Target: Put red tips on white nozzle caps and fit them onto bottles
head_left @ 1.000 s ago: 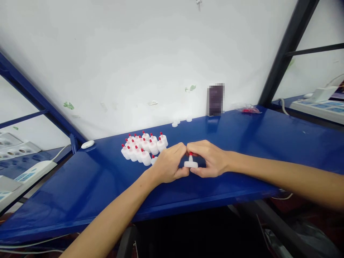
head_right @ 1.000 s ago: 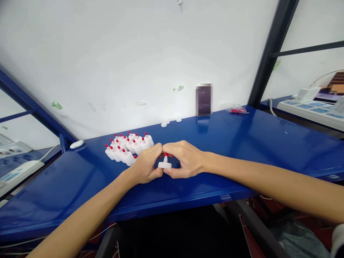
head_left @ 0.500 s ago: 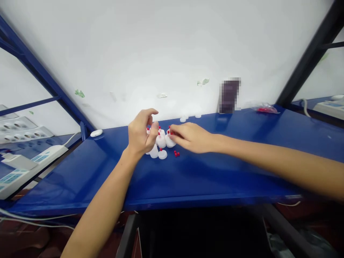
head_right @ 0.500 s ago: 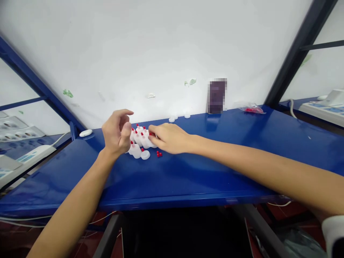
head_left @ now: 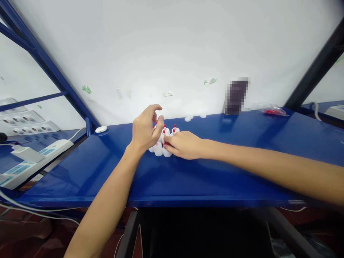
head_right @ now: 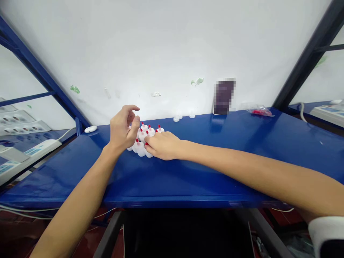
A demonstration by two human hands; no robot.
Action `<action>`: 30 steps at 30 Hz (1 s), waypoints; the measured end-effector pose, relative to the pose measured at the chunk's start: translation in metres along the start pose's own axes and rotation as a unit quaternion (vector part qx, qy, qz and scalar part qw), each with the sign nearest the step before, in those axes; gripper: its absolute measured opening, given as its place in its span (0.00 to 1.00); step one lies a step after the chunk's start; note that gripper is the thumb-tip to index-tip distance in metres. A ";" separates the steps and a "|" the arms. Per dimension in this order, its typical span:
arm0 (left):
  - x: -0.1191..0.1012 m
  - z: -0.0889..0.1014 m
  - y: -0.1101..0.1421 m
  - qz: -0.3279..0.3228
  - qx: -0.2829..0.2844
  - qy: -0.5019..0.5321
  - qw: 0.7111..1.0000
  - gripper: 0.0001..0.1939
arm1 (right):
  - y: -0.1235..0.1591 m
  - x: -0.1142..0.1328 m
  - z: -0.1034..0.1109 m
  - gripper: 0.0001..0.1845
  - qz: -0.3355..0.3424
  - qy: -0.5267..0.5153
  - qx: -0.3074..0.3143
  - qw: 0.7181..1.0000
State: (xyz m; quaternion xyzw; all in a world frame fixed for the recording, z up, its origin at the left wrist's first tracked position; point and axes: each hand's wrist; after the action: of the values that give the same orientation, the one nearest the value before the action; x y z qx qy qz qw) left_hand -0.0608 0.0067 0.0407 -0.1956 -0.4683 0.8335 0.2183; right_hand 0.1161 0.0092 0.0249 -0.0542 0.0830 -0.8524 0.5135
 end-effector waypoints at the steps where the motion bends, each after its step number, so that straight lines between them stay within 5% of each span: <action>1: 0.000 0.000 0.000 0.001 0.003 0.000 1.000 0.13 | 0.001 -0.001 0.002 0.18 -0.007 -0.005 0.000 1.000; 8: -0.009 0.000 -0.002 -0.029 0.025 -0.012 0.999 0.09 | 0.019 -0.049 0.009 0.20 -0.118 0.016 -0.065 0.991; 13: -0.023 -0.008 0.004 -0.117 0.144 -0.004 0.983 0.10 | 0.023 -0.113 -0.022 0.21 -0.188 0.054 -0.028 0.980; 18: -0.043 -0.020 0.016 -0.207 0.246 -0.055 0.945 0.12 | 0.009 -0.145 -0.045 0.28 -0.194 0.050 -0.021 0.980; 24: -0.047 -0.021 0.023 -0.219 0.361 -0.095 0.902 0.10 | 0.009 -0.143 -0.038 0.22 -0.148 0.057 0.003 0.987; 30: -0.045 -0.017 0.022 -0.208 0.373 -0.117 0.897 0.11 | 0.049 -0.103 -0.019 0.19 -0.062 0.089 0.014 0.994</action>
State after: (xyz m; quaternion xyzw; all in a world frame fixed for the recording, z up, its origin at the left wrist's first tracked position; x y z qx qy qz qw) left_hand -0.0187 -0.0164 0.0192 0.1005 -0.1747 0.8997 0.3873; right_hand 0.2031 0.0790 -0.0043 0.0239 0.1131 -0.8849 0.4512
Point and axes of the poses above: each hand's wrist, its own y-axis away from the middle knuckle, its own z-axis out of the back of the hand, x = y × z, and after that the axes turned 4 degrees about z, right-handed
